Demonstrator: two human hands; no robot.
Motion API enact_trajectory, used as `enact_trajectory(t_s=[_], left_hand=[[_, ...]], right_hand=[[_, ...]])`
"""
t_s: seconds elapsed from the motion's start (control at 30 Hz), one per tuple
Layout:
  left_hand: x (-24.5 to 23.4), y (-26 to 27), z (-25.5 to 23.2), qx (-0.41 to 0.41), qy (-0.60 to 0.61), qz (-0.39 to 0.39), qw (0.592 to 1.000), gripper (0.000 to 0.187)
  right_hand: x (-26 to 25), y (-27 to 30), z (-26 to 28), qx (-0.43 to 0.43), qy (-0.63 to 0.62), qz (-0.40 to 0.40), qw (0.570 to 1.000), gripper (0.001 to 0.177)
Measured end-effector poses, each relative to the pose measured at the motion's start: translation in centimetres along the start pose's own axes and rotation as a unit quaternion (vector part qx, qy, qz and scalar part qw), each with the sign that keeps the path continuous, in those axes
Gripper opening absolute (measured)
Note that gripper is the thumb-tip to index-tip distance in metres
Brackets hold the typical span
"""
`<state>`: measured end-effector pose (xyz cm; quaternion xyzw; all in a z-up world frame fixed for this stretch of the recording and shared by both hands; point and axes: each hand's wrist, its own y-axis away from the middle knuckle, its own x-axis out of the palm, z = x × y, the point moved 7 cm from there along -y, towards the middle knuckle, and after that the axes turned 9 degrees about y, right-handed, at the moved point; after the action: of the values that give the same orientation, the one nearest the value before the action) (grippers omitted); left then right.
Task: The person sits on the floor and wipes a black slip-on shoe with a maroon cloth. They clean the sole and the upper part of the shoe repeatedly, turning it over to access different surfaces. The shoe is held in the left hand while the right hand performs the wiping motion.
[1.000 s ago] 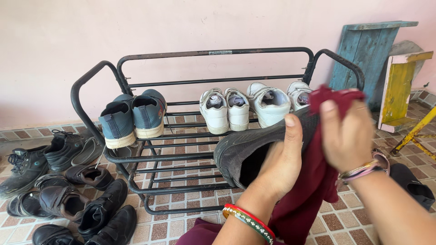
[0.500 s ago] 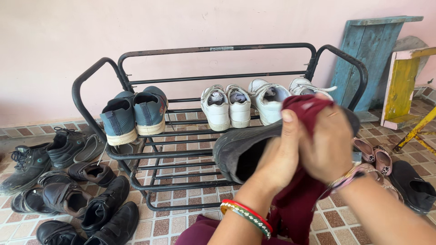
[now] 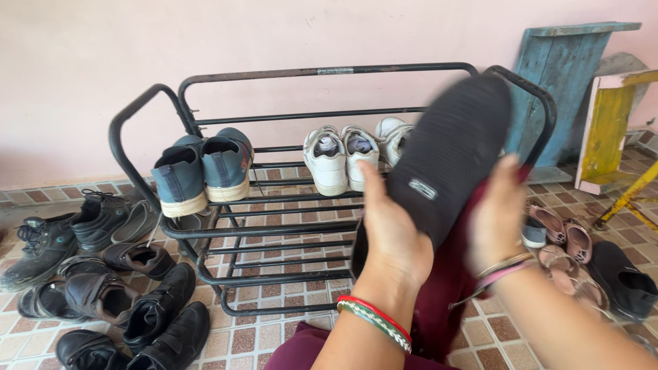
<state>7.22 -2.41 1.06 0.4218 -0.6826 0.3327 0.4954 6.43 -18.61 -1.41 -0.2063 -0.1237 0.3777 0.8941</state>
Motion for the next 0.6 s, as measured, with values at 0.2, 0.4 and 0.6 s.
enact_trajectory(t_s=[0.2,0.4,0.6], left_hand=[[-0.9,-0.4,-1.2,0.025,0.219,-0.014,0.975,0.074],[-0.8,-0.6,-3.3,0.063,0.287,-0.001,0.956,0.069],[-0.4,-0.4,-4.8,0.111,0.356,-0.038,0.927,0.086]], right_hand=[[4.4,7.8,-1.5,0.261,-0.063,0.059,0.961,0.072],[4.7,11.7,-1.6,0.338,-0.002,0.131,0.932,0.083],[5.7,13.4,-2.5,0.476,-0.121,0.234,0.839,0.078]])
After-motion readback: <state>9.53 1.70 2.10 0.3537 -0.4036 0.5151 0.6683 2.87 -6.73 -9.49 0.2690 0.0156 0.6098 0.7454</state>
